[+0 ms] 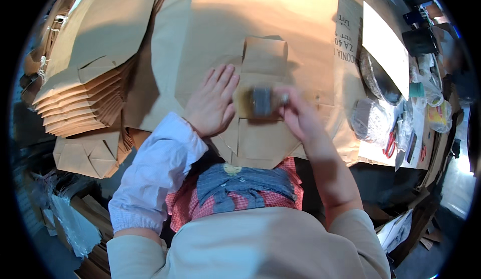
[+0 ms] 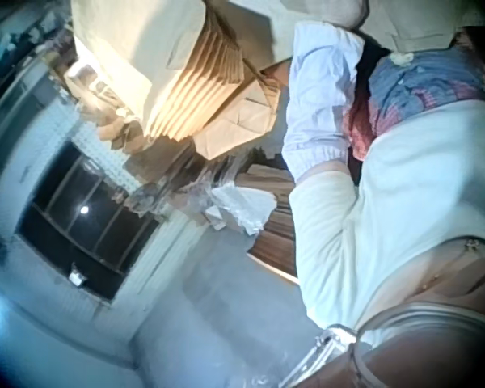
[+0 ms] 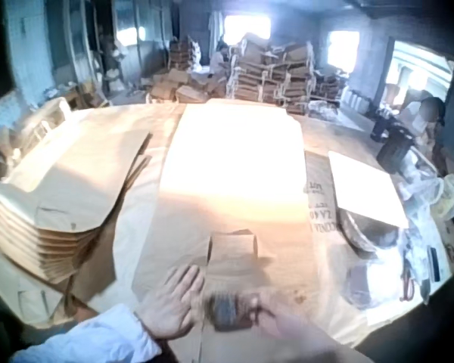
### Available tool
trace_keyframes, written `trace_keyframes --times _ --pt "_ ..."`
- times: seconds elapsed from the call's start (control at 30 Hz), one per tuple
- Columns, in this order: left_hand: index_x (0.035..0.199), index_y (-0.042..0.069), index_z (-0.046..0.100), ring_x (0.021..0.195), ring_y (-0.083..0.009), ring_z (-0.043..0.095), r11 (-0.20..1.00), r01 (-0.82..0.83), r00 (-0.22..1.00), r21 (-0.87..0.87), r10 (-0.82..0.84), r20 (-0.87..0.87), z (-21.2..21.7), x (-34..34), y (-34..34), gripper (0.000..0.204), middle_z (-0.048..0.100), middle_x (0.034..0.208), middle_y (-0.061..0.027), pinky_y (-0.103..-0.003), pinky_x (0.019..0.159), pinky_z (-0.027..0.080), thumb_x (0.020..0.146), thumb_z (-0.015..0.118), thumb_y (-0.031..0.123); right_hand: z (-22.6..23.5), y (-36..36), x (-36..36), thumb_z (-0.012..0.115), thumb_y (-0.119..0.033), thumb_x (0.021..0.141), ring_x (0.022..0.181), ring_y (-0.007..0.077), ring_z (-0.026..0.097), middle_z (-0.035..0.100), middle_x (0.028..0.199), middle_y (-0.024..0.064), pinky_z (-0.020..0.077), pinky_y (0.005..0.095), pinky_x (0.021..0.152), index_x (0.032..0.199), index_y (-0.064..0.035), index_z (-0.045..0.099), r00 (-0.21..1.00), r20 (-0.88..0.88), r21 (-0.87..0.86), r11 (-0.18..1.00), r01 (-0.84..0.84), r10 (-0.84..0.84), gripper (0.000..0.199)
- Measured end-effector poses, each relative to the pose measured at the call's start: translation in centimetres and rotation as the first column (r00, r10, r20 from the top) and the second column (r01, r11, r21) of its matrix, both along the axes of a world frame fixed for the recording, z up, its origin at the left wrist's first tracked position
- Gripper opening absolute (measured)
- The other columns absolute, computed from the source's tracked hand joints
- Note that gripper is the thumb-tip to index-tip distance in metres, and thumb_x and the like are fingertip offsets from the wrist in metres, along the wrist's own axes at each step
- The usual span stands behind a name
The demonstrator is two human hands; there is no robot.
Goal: The person assembles flat paper bags by folding the bottom flaps and applying glue with a brush to secure them. The person repeatedly picks up flat bags, folds the bottom, applies glue, and stacks the finished bags.
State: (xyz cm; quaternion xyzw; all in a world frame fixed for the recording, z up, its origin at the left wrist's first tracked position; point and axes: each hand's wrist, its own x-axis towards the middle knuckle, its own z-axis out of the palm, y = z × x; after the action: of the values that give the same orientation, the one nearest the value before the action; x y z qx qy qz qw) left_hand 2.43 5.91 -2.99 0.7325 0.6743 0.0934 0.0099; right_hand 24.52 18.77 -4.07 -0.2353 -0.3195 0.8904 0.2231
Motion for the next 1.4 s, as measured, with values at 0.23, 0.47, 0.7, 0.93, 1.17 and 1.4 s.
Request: trace_keyframes --times 0.23,0.47,0.7,0.93,1.17,1.4 --pt "0.14 -0.005 0.036 0.138 -0.0404 0.027 0.999 -0.025 0.999 0.028 0.024 0.038 -0.3 0.3 0.1 0.067 0.032 0.147 -0.026 -0.048 0.116 0.018 0.085 0.056 0.027 9.0 -0.9 7.9 0.068 -0.007 0.079 0.077 0.0226 0.063 0.065 0.087 0.0078 0.0507 0.0318 0.064 0.109 -0.0048 0.064 0.928 0.359 0.933 0.029 -0.358 -0.098 0.03" --pt "0.14 -0.003 0.037 0.139 -0.037 0.027 0.999 -0.044 0.999 0.025 0.045 -0.022 -0.5 0.5 0.2 0.065 0.033 0.148 -0.0234 -0.046 0.116 0.018 0.087 0.053 0.03 8.7 -5.1 8.3 0.069 -0.003 0.065 0.079 0.0263 0.063 0.063 0.09 0.0057 0.0523 0.0358 0.064 0.099 -0.006 0.061 0.863 0.505 0.839 -0.237 -0.49 0.002 0.036" --pt "0.136 -0.004 0.043 0.136 -0.0355 0.035 0.997 0.05 0.998 0.063 -0.052 0.029 -0.1 -0.9 0.3 0.057 0.041 0.143 -0.0218 -0.043 0.115 0.023 0.091 0.05 0.031 8.4 -5.9 5.5 0.07 -0.005 0.077 0.084 0.0289 0.065 0.067 0.095 0.0087 0.0535 0.0362 0.07 0.098 -0.0063 0.065 0.928 0.287 0.945 0.088 -0.314 0.237 0.022" --pt "0.118 0.003 0.061 0.124 -0.0329 0.049 0.993 0.033 0.934 0.115 -0.071 0.351 -0.1 -2.1 1.5 0.029 0.056 0.13 -0.0157 -0.04 0.101 0.043 0.09 0.057 0.009 7.1 -5.2 -2.3 0.071 -0.005 0.077 0.079 0.0304 0.065 0.066 0.091 0.0128 0.0527 0.037 0.067 0.101 -0.0043 0.067 0.909 0.356 0.928 -0.194 -0.317 0.217 0.024" --pt "0.116 0.004 0.062 0.122 -0.0391 0.049 0.96 -0.003 0.972 0.279 -0.062 0.225 -2.0 -1.6 1.2 0.029 0.054 0.129 -0.0214 -0.042 0.099 0.044 0.088 0.06 0.01 8.1 -8.0 3.5 0.066 -0.005 0.071 0.081 0.0298 0.061 0.06 0.083 0.0102 0.0502 0.0378 0.068 0.098 -0.0042 0.062 0.864 0.46 0.883 -0.21 -0.42 0.206 0.028" --pt "0.118 0.003 0.062 0.122 -0.0388 0.049 0.961 -0.026 0.982 0.276 -0.028 0.189 -2.3 -1.4 1.0 0.031 0.055 0.128 -0.0223 -0.042 0.099 0.044 0.088 0.06 0.008 11.2 -5.9 8.5 0.065 -0.004 0.078 0.076 0.0295 0.061 0.064 0.092 0.0114 0.0507 0.0365 0.065 0.101 -0.0072 0.061 0.869 0.474 0.873 -0.054 -0.485 -0.14 0.023"
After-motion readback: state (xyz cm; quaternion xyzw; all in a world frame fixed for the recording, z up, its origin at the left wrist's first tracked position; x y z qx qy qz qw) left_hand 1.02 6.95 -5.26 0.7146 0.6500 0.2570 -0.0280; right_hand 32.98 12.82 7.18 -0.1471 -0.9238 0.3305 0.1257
